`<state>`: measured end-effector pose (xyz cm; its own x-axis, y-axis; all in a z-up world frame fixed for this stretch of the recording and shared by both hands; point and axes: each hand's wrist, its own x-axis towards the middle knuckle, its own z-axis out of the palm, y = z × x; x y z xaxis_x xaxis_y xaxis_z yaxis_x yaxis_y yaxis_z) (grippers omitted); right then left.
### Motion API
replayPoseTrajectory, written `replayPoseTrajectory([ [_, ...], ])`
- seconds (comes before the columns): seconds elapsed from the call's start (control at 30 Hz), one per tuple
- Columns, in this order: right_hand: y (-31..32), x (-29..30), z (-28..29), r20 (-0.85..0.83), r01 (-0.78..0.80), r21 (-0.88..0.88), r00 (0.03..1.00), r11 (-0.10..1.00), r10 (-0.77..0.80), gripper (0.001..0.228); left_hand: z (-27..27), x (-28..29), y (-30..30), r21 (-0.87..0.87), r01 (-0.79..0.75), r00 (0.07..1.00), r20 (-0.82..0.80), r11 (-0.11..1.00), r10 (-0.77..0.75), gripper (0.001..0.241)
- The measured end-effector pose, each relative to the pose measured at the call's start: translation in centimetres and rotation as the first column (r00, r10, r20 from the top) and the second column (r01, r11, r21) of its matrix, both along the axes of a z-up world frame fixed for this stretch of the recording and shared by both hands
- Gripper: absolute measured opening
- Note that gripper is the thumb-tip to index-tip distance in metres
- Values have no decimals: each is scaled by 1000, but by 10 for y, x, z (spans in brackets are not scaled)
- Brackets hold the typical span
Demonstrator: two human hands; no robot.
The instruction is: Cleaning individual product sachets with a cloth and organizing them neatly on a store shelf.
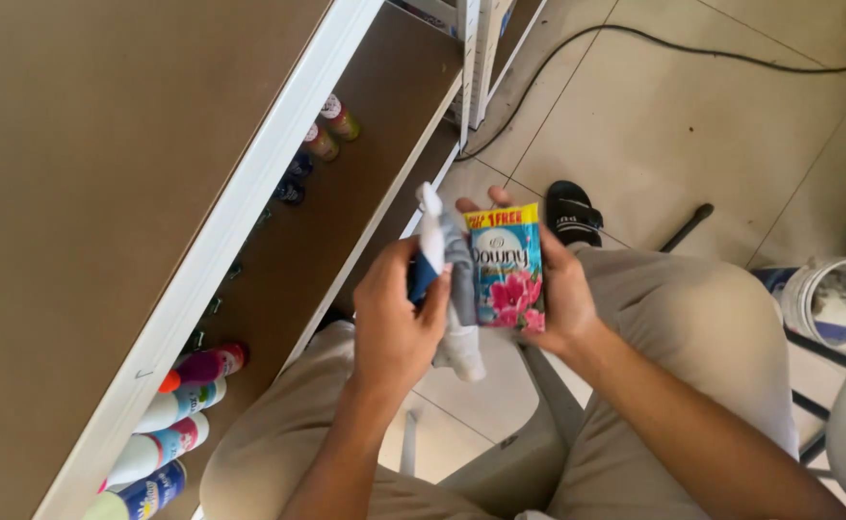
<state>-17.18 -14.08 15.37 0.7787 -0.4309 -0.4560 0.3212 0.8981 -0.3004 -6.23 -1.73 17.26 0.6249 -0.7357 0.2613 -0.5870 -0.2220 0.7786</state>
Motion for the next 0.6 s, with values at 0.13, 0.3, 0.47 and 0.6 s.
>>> replayPoseTrajectory([
  [0.13,10,-18,-72,-325,5,144,945,990,42,36,-19,-11,-19,-45,5,999,51,999,-3,23],
  [0.3,5,-7,-30,-326,-37,13,944,999,39,37,-16,-12,-24,-69,-27,999,27,997,29,23],
  [0.47,7,6,-3,-320,-64,-4,946,998,60,44,-17,-29,-23,-80,-53,999,-2,995,53,27],
  [0.6,-1,4,-17,8,-64,-208,998,976,67,66,-23,-41,-18,-50,56,996,-62,997,-59,29],
])
